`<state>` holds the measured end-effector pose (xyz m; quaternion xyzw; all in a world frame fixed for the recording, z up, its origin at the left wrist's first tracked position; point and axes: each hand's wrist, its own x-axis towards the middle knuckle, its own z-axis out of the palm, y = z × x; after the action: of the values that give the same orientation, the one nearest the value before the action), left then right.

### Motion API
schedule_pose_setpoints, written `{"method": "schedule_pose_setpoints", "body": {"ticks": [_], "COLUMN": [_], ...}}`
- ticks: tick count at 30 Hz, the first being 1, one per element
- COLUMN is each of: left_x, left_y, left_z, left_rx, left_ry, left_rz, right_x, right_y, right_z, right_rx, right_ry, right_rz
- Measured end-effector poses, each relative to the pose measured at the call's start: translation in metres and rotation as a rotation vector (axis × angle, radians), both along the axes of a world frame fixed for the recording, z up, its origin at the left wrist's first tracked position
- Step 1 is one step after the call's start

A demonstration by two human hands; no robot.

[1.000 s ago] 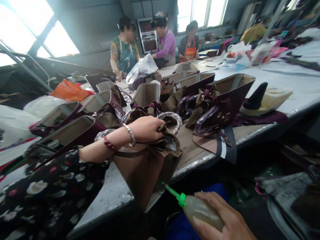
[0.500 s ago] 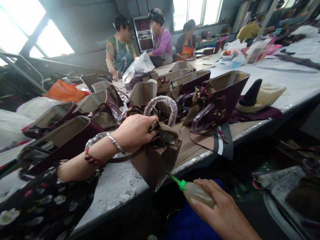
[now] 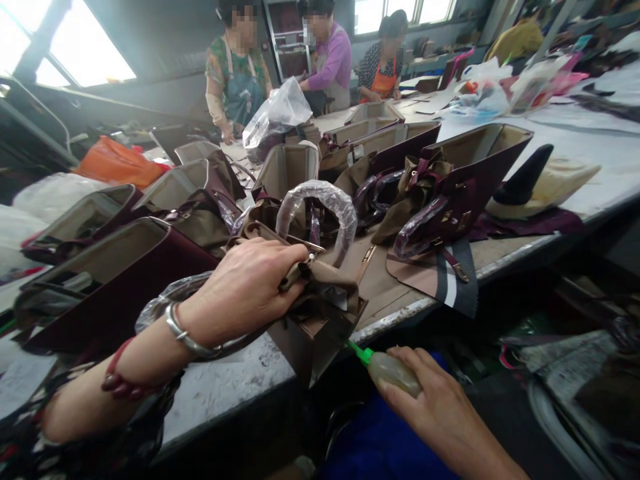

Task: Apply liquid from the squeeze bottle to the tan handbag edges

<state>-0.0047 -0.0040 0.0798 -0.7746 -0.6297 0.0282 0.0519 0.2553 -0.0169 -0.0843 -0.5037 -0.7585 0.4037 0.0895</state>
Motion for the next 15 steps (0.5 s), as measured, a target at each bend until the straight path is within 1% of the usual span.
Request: {"method": "schedule_pose_setpoints", "body": {"ticks": [3, 6, 10, 12, 15], "left_x": [-0.003, -0.004, -0.005, -0.005, -0.002], "left_y": [-0.006, -0.006, -0.001, 0.002, 0.002], "left_z": [-0.002, 0.0, 0.006, 0.007, 0.003], "left_rx": [0.045, 0.079, 0.124, 0.145, 0.189], "left_ry": [-0.06, -0.1, -0.09, -0.069, -0.045], "left_rz": [-0.028, -0.028, -0.005, -0.029, -0.094], "right_x": [0.0, 0.001, 0.005, 0.006, 0.007], "right_y": [-0.002, -0.002, 0.002, 0.005, 0.006], "right_z": [0.001, 0.004, 0.01, 0.012, 0.012], "right_rx": [-0.058, -0.098, -0.054, -0.018, 0.003], "right_ry": [0.025, 0.082, 0.104, 0.103, 0.1], "right_rz": [0.026, 0.033, -0.012, -0.031, -0.046]}}
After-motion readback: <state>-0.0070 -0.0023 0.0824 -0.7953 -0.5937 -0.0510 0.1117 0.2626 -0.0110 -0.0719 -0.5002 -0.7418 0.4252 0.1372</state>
